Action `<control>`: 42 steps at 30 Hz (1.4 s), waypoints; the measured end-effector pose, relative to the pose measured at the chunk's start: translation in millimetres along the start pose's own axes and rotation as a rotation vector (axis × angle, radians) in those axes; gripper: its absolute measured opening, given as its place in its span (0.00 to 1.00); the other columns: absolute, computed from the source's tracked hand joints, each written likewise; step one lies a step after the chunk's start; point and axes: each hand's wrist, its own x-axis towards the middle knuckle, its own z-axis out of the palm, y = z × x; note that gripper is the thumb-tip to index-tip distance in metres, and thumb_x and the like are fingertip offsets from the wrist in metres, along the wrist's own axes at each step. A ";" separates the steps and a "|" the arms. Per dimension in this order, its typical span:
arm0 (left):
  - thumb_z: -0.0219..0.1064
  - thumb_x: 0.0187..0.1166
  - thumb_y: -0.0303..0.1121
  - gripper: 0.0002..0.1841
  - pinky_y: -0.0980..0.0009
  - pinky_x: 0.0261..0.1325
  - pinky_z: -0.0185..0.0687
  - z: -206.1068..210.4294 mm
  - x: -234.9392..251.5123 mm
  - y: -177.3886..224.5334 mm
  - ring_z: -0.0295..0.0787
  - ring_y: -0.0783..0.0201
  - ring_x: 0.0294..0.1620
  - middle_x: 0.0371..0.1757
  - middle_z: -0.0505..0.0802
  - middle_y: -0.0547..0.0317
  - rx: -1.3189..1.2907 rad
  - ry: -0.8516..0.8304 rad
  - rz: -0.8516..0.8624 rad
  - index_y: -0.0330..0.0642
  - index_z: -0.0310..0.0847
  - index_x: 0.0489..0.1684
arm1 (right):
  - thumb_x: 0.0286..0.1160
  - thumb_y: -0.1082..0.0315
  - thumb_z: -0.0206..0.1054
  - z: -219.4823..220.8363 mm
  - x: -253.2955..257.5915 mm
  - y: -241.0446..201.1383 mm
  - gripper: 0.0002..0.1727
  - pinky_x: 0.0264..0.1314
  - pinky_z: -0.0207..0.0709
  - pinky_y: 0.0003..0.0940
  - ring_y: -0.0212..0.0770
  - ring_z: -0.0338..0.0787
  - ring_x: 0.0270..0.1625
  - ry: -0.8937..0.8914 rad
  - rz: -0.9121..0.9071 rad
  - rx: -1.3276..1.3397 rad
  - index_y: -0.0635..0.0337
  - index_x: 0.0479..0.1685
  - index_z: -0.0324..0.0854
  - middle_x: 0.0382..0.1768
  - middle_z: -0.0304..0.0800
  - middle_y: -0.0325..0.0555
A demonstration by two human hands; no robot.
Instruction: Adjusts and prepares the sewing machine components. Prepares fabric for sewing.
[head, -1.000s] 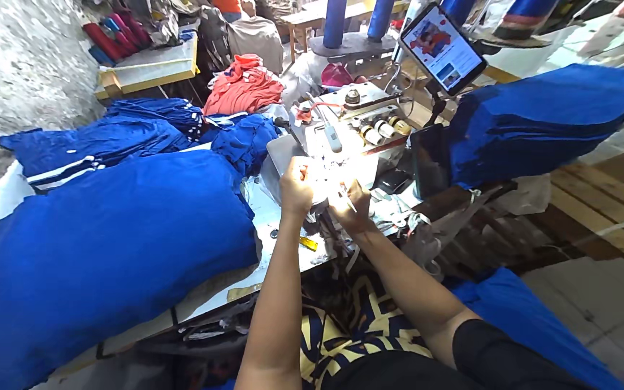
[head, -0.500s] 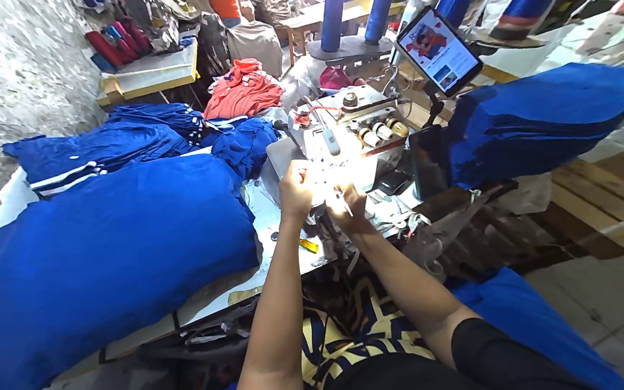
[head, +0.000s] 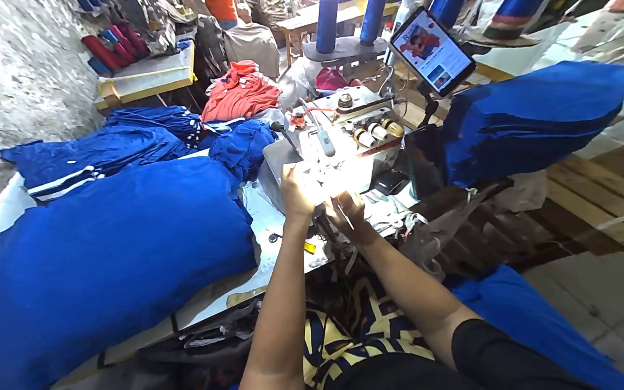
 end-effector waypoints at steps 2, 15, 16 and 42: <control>0.69 0.73 0.19 0.09 0.56 0.65 0.81 -0.5 -0.7 1.1 0.87 0.45 0.57 0.54 0.88 0.33 -0.014 -0.019 -0.013 0.23 0.89 0.47 | 0.61 0.72 0.71 -1.4 1.0 -1.5 0.08 0.35 0.81 0.27 0.42 0.87 0.29 0.010 0.000 0.039 0.65 0.20 0.80 0.22 0.84 0.52; 0.45 0.93 0.27 0.18 0.68 0.60 0.86 -59.3 -33.6 -32.9 0.89 0.63 0.51 0.55 0.85 0.41 -0.307 0.749 -0.316 0.17 0.63 0.68 | 0.80 0.69 0.69 -147.4 -42.4 0.3 0.03 0.79 0.76 0.37 0.36 0.87 0.67 -0.108 0.343 0.197 0.59 0.42 0.81 0.51 0.90 0.47; 0.44 0.92 0.24 0.17 0.70 0.60 0.83 -70.2 -43.6 -31.9 0.87 0.64 0.50 0.54 0.84 0.39 -0.231 0.810 -0.288 0.14 0.62 0.66 | 0.76 0.71 0.70 -166.0 -47.5 9.9 0.05 0.75 0.79 0.32 0.34 0.87 0.66 -0.061 0.456 0.149 0.62 0.41 0.80 0.51 0.91 0.47; 0.65 0.77 0.22 0.08 0.60 0.51 0.88 160.1 -80.0 29.0 0.95 0.55 0.38 0.36 0.95 0.41 -0.074 -0.237 0.115 0.26 0.91 0.41 | 0.69 0.73 0.71 -230.8 -94.2 27.0 0.07 0.64 0.82 0.18 0.22 0.90 0.57 -0.011 0.750 0.192 0.65 0.39 0.79 0.47 0.94 0.44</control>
